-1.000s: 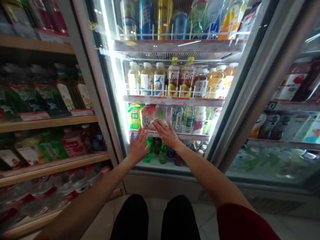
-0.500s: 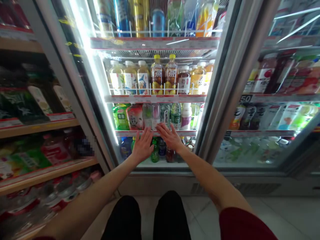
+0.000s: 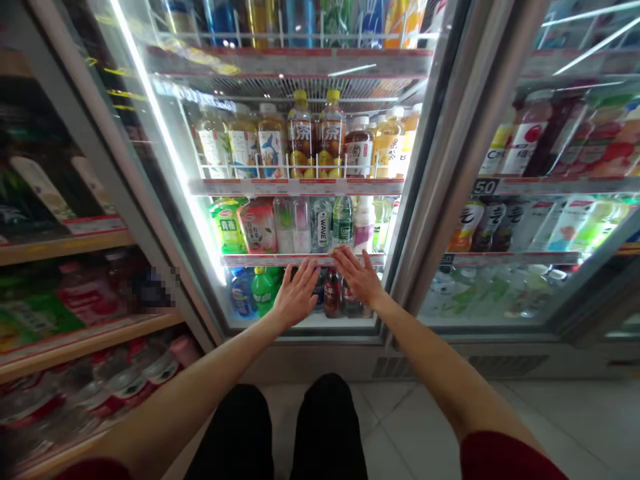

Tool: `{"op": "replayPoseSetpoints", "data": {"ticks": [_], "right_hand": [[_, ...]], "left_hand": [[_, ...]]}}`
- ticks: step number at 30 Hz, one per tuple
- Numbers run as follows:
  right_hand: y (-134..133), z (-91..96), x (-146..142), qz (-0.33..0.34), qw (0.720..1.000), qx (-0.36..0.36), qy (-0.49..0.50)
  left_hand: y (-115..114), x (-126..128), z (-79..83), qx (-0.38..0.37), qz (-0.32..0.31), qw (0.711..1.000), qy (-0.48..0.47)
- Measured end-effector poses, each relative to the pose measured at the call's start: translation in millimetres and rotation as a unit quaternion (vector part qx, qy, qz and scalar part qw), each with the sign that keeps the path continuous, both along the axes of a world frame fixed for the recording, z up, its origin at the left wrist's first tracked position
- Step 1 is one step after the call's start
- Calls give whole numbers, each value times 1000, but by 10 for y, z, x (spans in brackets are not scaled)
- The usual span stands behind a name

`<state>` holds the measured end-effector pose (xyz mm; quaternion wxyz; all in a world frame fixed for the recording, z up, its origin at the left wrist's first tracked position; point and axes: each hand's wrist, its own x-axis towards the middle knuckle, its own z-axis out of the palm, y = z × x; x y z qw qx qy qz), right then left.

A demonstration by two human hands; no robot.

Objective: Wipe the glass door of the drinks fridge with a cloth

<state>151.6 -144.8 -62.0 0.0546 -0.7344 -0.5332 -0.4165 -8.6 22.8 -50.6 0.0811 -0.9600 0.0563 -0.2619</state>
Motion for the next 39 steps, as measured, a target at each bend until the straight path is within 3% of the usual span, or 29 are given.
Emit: {"op": "replayPoseSetpoints", "data": {"ticks": [4,6,11,13,15,18,20,22,27,32,39], "right_hand": [[-24,164,177,-68,994,91,-7],[-61,157,222,-94,984,151,-14],[-266,-292,121,-131,974,187,3],[-306,-344,124,-142,970,199,12],[-293,-207,195,-154,958,239,27],[-227,145,332,-152,936,313,47],[-198,247,356,-151,927,339,52],[-189,152,299,-159,927,333,62],[-89,-330,79,-135,953,265,49],[265,-255,-10,-96,968,230,27],[571,-315,-301,41,996,75,21]], "left_hand": [[-42,85,-45,1,4,1000,9],[-73,125,-72,1,3,1000,10],[-167,125,-222,6,-19,1000,23],[-193,126,-257,11,-25,999,26],[-211,155,-246,12,-26,999,25],[-230,219,-175,5,-24,1000,14],[-225,231,-140,-2,-22,1000,6],[-189,195,-146,-8,-15,1000,4],[29,-19,-278,-19,27,999,30],[237,-158,-337,-38,71,996,45],[440,-311,-422,-49,95,993,44]]}}
